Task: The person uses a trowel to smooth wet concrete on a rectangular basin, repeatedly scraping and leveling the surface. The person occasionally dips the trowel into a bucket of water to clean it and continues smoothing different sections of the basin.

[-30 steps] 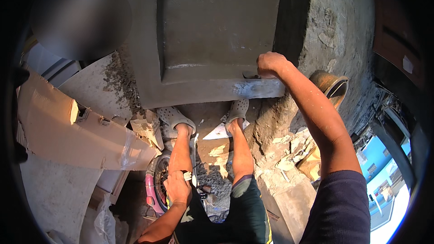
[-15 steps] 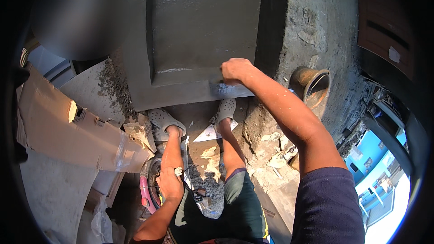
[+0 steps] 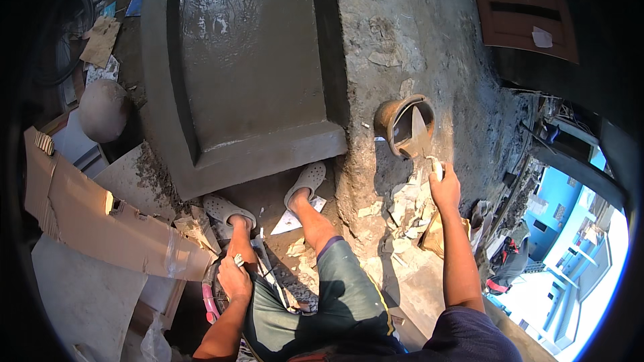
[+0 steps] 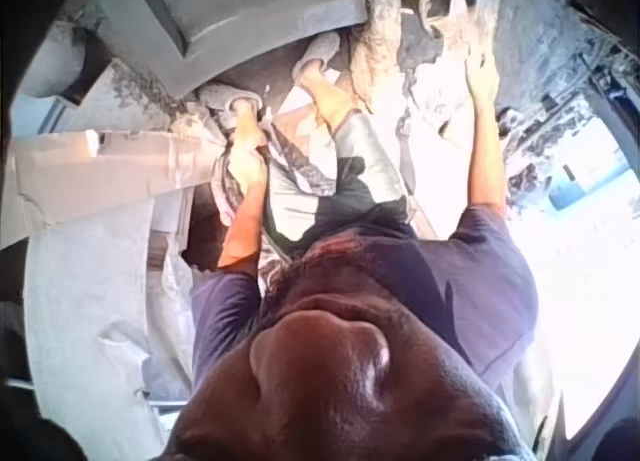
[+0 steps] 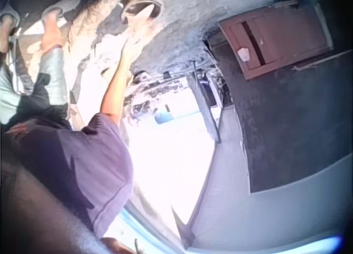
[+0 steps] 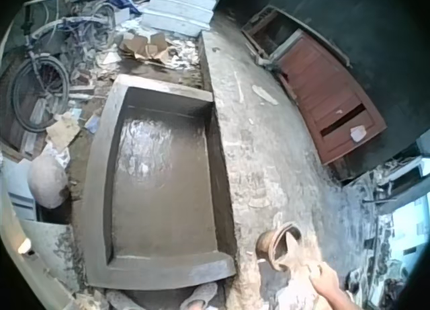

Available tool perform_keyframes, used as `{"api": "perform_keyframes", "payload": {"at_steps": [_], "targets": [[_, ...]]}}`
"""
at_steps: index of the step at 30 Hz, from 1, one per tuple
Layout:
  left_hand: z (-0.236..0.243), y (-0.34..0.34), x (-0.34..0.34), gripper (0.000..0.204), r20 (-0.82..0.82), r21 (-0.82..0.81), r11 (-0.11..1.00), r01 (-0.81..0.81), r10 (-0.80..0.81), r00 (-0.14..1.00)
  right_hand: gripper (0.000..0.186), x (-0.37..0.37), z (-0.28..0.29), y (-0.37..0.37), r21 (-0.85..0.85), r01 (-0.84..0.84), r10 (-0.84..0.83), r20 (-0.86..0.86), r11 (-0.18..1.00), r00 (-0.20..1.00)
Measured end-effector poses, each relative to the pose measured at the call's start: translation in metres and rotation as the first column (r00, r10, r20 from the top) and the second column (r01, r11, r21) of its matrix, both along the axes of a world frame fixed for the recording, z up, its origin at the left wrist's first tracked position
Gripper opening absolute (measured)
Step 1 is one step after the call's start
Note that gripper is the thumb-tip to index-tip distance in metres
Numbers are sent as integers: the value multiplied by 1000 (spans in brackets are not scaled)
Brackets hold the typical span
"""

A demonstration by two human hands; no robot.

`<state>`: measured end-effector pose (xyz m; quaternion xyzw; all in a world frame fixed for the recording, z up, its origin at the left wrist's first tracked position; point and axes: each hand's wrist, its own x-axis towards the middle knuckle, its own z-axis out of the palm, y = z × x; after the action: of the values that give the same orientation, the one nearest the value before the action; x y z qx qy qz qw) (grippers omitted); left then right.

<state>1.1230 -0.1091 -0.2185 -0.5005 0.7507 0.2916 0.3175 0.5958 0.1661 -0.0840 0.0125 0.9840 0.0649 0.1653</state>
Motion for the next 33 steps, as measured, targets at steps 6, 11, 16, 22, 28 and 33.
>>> {"api": "perform_keyframes", "payload": {"at_steps": [6, 11, 16, 22, 28, 33], "targets": [[5, 39, -22, 19, 25, -83, 996, -12, 14, 1000, 40, -72, -98, 76, 189, -147, 149, 6, 971, 989], [20, 58, -38, 17, 0, -159, 987, 15, -16, 1000, 40, -82, -158, 100, 83, -128, 123, 65, 988, 990], [42, 51, -36, 17, -10, -177, 984, 29, -31, 999, 43, -50, -167, 153, -453, -78, 43, -87, 888, 995], [26, 71, -25, 25, 189, -94, 993, 75, -56, 980, 40, 2, -143, 154, -431, -154, 19, -301, 889, 953], [-1, 52, -1, 24, 120, -61, 959, 279, -270, 955, 42, 62, -112, 45, -508, -109, 38, -147, 855, 988], [-7, 41, 12, 22, 172, 65, 939, 337, -343, 923, 56, 135, -168, -104, -599, -159, 214, 20, 785, 977]]}}
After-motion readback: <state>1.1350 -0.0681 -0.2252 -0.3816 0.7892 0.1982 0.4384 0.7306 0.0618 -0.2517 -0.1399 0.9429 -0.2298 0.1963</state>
